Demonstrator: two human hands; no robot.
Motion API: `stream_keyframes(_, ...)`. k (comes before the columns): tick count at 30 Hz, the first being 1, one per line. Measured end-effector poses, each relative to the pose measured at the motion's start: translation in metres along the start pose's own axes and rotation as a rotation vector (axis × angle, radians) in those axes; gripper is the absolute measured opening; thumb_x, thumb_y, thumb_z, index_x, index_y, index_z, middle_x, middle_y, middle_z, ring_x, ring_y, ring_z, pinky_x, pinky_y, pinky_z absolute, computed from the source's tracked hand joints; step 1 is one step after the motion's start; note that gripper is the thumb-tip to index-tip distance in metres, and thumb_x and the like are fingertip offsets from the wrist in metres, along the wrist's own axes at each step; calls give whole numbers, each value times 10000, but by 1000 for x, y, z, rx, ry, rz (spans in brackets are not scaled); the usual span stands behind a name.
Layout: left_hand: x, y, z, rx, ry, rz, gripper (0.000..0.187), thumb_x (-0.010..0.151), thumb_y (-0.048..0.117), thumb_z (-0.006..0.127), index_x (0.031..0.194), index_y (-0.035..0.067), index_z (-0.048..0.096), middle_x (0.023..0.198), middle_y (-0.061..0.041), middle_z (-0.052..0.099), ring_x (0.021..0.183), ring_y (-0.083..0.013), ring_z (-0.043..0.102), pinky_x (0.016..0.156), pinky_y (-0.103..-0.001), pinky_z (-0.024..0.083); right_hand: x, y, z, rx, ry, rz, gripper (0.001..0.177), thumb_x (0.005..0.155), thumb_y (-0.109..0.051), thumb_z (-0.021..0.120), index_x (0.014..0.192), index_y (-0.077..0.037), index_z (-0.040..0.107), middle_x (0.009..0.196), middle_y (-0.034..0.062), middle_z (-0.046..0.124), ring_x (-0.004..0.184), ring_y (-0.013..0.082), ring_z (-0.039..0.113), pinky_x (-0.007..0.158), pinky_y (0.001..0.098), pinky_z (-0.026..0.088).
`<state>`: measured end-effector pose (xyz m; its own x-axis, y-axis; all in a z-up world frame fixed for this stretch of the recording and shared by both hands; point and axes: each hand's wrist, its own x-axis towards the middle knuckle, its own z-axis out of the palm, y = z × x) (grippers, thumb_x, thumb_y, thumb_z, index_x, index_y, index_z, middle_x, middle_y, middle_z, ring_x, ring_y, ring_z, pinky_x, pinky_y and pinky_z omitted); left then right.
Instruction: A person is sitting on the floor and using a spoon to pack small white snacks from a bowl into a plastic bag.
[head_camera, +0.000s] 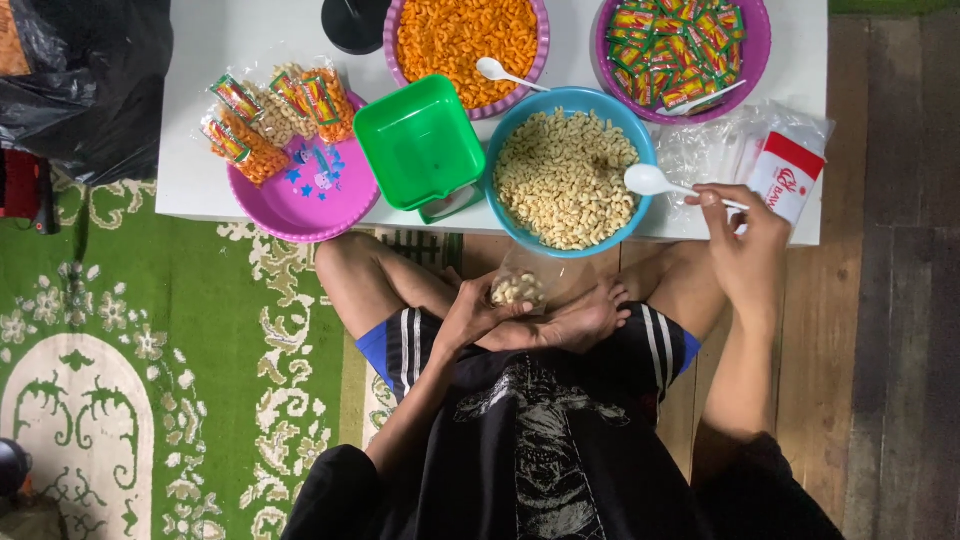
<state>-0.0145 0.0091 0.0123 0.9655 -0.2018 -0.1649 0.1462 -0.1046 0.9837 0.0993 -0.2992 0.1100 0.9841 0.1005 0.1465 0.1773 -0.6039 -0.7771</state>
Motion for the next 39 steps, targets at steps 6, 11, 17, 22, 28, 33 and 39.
stream_keyframes(6, 2, 1, 1, 36, 84, 23, 431, 843, 311, 872, 1072, -21, 719, 818, -177, 712, 734, -175, 594, 561, -318, 412, -3, 35, 42, -165, -84, 74, 93, 1099, -187, 646, 1099, -158, 734, 951, 116, 746, 955, 336, 696, 867, 436, 509)
stream_keyframes(11, 5, 6, 2, 1, 76, 16, 428, 838, 303, 877, 1065, -25, 724, 795, -180, 708, 699, -182, 590, 543, -323, 406, -4, 88, 93, -51, -79, 20, 105, 1070, -125, 630, 1069, -111, 734, 896, 110, 759, 894, 342, 701, 867, 460, 517)
stream_keyframes(17, 7, 13, -3, 1, 97, 7, 408, 815, 302, 889, 979, -27, 712, 751, -155, 683, 720, -176, 597, 560, -323, 431, -10, 106, 111, 10, -17, 140, 134, 1108, -205, 614, 1072, -170, 738, 903, 20, 766, 849, 207, 695, 755, 323, 493)
stream_keyframes(22, 10, 9, -5, -5, 80, 21, 406, 856, 290, 860, 995, -56, 699, 759, -192, 681, 705, -209, 604, 559, -331, 431, -24, 115, 111, 97, 0, 226, 131, 1100, -176, 604, 1112, -177, 734, 938, 28, 767, 869, 178, 696, 743, 281, 506)
stream_keyframes(28, 13, 9, -3, -2, 93, 4, 404, 811, 292, 897, 938, -38, 701, 704, -137, 652, 698, -177, 583, 569, -319, 422, -34, 118, 111, 294, 83, 287, 177, 1097, -108, 553, 1143, -127, 723, 956, 57, 757, 830, 82, 599, 814, 237, 491)
stream_keyframes(33, 14, 8, 0, 9, 89, -15, 399, 785, 310, 908, 897, -6, 692, 686, -107, 630, 696, -161, 571, 570, -322, 418, -35, 120, 108, 422, 132, 295, 165, 1096, -86, 554, 1147, -94, 710, 959, 72, 752, 841, 48, 585, 872, 224, 493)
stream_keyframes(39, 15, 9, 4, -10, 85, -45, 401, 762, 305, 923, 917, 5, 706, 692, -102, 639, 718, -151, 578, 581, -316, 442, -35, 102, 93, 434, 137, 252, 155, 1092, -83, 570, 1132, -84, 720, 947, 100, 753, 831, 49, 596, 886, 232, 502)
